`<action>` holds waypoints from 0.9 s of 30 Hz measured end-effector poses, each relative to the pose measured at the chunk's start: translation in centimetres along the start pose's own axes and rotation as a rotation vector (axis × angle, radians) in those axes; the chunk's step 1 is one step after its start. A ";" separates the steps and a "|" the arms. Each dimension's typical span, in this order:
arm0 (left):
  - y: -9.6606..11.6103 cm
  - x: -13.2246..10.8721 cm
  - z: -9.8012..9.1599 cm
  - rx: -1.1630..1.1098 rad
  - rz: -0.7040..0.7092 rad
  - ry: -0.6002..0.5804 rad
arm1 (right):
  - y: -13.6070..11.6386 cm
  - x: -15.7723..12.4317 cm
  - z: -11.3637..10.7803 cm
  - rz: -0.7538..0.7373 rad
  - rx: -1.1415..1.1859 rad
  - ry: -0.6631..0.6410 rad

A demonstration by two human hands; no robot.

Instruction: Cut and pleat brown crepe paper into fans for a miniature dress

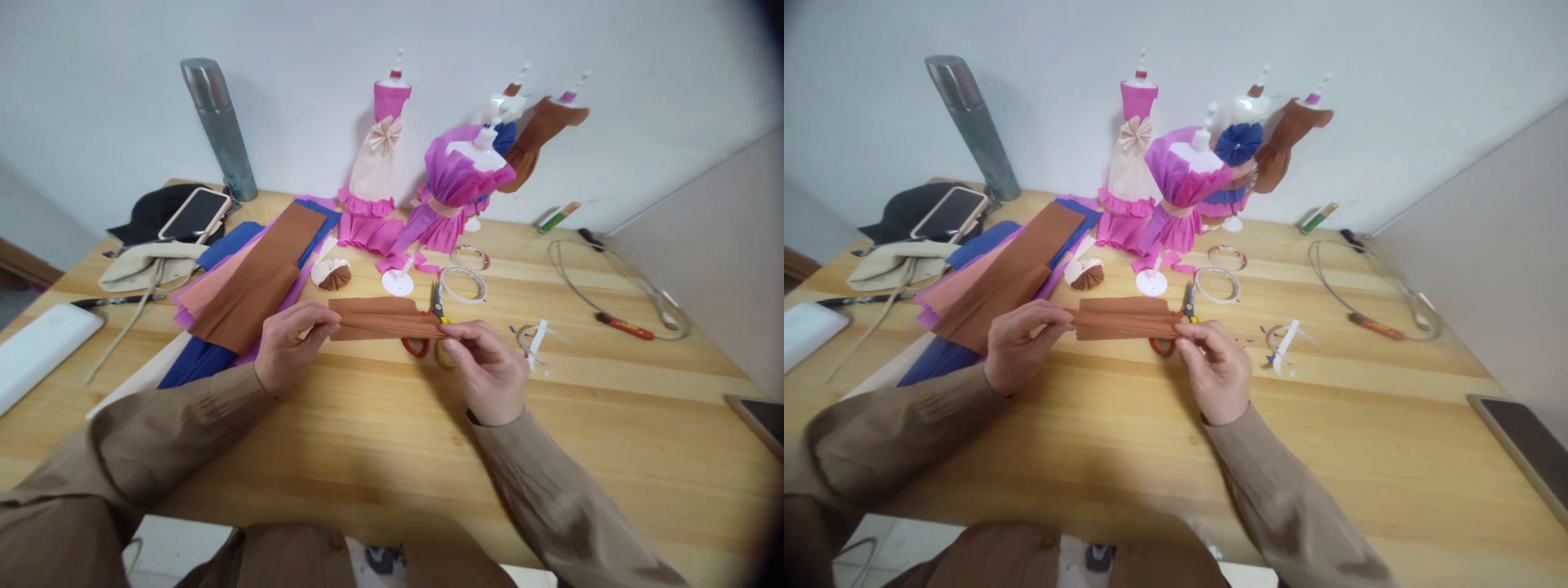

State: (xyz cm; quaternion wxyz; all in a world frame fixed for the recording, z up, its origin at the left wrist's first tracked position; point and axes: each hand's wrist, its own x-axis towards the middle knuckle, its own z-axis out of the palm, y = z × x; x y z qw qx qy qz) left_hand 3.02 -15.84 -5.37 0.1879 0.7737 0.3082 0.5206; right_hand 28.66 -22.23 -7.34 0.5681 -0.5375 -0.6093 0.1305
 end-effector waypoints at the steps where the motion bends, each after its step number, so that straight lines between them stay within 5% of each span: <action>1: 0.0 0.0 0.0 0.001 0.000 -0.001 | 0.0 0.0 0.0 -0.014 -0.030 -0.006; 10: 0.1 -0.1 0.0 0.013 -0.069 -0.028 | 0.3 -0.5 -0.1 0.027 -0.138 0.009; 15: 0.1 -0.5 0.5 -0.117 -0.300 -0.013 | 0.7 -1.0 0.2 0.194 0.003 0.035; 21: 0.6 -0.2 0.6 -0.397 -0.552 0.032 | 0.1 -0.7 0.4 0.143 0.094 0.098; 27: 1.0 0.3 0.4 -0.491 -0.640 0.034 | 0.1 -0.4 0.1 0.150 0.199 0.048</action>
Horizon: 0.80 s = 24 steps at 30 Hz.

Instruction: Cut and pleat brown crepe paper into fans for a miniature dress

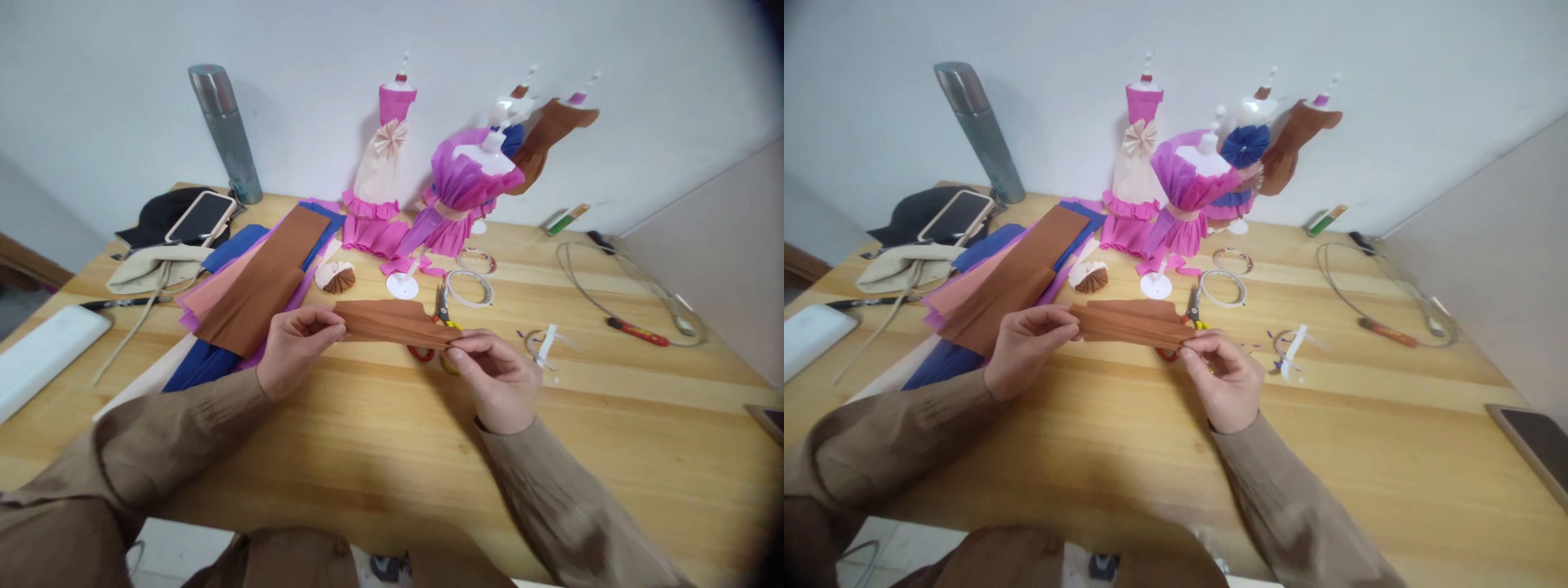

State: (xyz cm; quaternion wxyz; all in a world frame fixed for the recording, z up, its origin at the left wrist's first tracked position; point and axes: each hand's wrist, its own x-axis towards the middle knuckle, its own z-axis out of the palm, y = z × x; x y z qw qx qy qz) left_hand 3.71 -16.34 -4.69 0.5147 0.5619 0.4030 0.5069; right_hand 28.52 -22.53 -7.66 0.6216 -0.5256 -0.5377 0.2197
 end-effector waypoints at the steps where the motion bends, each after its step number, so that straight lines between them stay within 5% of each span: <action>1: 0.0 0.0 0.0 -0.017 -0.006 0.003 | 0.0 0.0 0.0 0.006 0.017 -0.012; 24: -0.9 -0.3 0.2 0.068 0.104 0.027 | 1.0 -0.2 0.2 0.123 0.083 0.099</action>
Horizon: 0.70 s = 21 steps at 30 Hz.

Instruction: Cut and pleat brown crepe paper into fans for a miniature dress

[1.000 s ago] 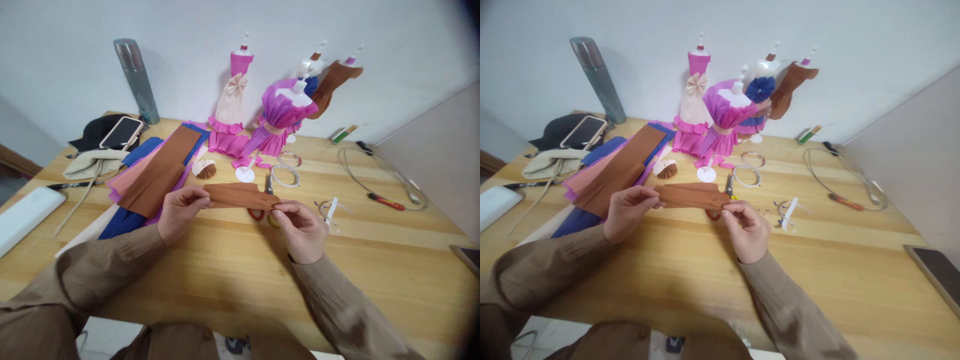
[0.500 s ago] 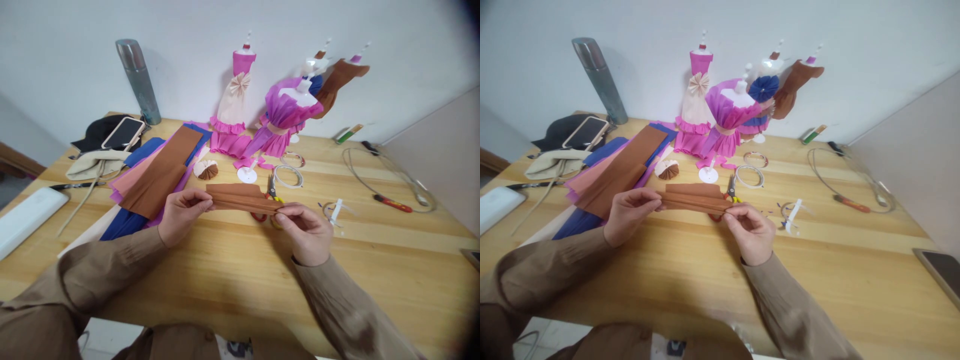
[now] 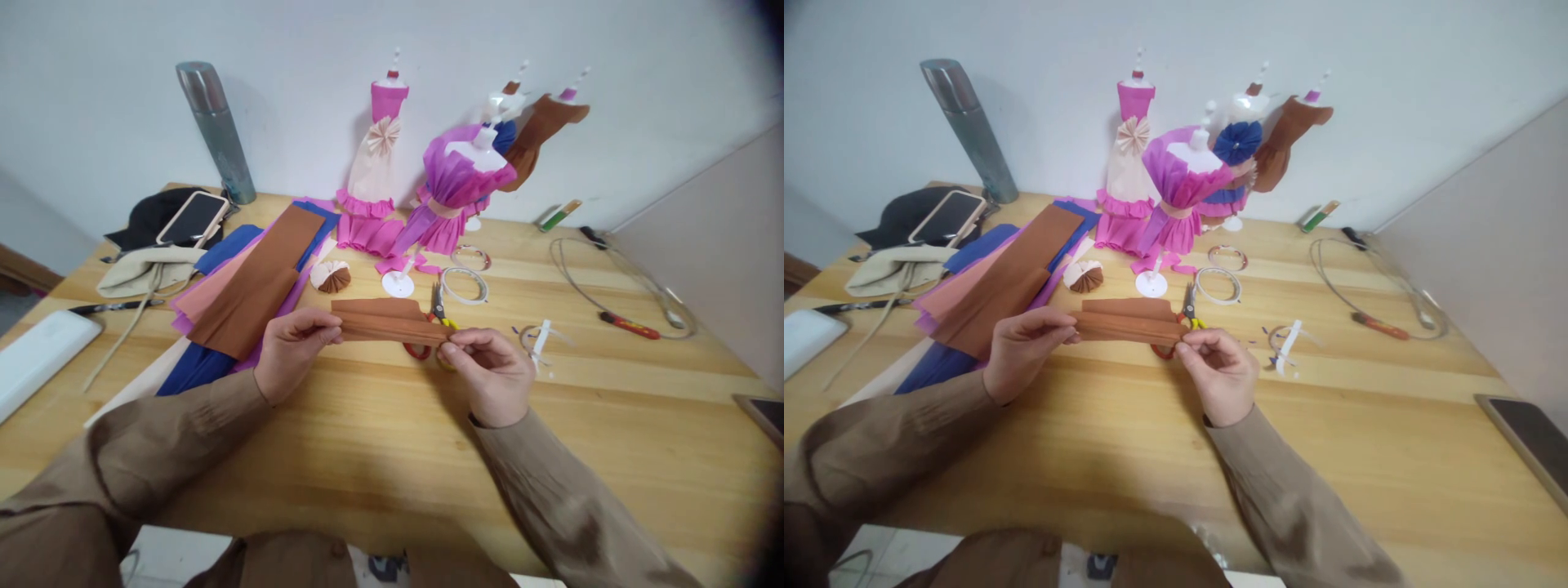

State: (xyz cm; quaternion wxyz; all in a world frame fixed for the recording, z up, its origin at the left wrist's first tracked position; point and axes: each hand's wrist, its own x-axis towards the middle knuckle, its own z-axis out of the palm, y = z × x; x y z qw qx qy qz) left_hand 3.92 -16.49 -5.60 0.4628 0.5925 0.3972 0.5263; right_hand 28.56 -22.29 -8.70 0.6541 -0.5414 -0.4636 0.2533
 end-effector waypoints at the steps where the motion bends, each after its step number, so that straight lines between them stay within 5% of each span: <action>1: -0.1 0.0 -0.1 0.021 0.023 -0.007 | 0.0 0.0 0.0 -0.006 -0.002 -0.005; 21: -0.5 0.8 -1.3 0.485 0.635 -0.132 | -0.4 0.4 -0.4 -0.329 -0.266 -0.150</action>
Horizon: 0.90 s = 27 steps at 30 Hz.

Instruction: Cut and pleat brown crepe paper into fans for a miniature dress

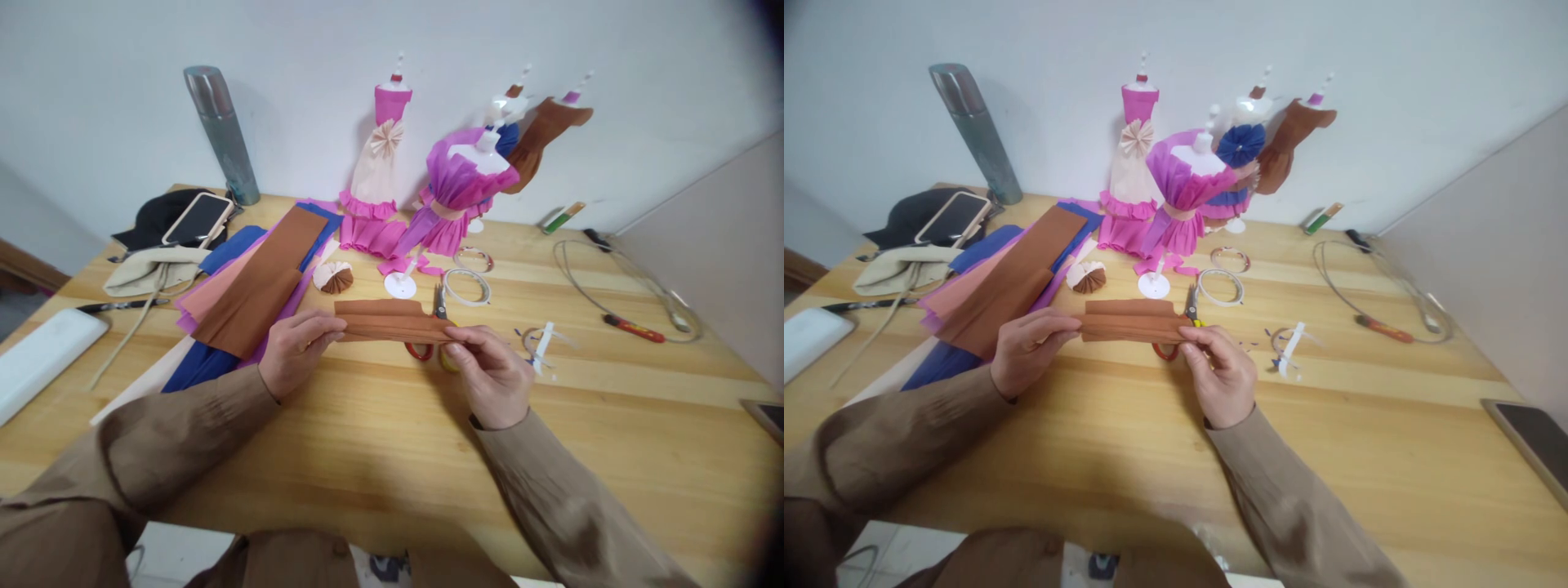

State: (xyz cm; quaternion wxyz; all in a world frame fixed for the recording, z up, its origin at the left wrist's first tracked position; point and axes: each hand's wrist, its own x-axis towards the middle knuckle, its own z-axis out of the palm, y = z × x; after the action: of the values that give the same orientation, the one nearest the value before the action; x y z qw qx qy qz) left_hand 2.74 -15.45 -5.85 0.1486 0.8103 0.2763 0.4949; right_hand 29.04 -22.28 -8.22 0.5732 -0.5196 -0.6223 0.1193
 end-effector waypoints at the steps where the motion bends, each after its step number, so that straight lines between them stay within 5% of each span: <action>1: 0.1 0.0 0.0 0.005 0.008 0.004 | 0.0 0.0 0.0 -0.010 -0.016 0.001; 12: 0.4 0.1 0.1 0.052 0.004 0.029 | -0.7 0.4 -0.1 -0.153 -0.244 -0.022; 20: 0.5 -0.2 0.3 0.088 0.010 0.035 | -0.9 0.2 0.1 -0.104 -0.302 -0.001; 27: 0.3 -0.8 0.5 0.050 -0.240 0.033 | -0.3 -0.4 0.1 0.064 -0.175 0.033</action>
State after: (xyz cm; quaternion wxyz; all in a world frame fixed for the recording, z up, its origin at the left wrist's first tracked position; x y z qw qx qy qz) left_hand 3.00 -16.15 -6.46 0.1821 0.7668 0.3858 0.4797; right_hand 28.71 -22.68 -8.23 0.5319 -0.5890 -0.6039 0.0742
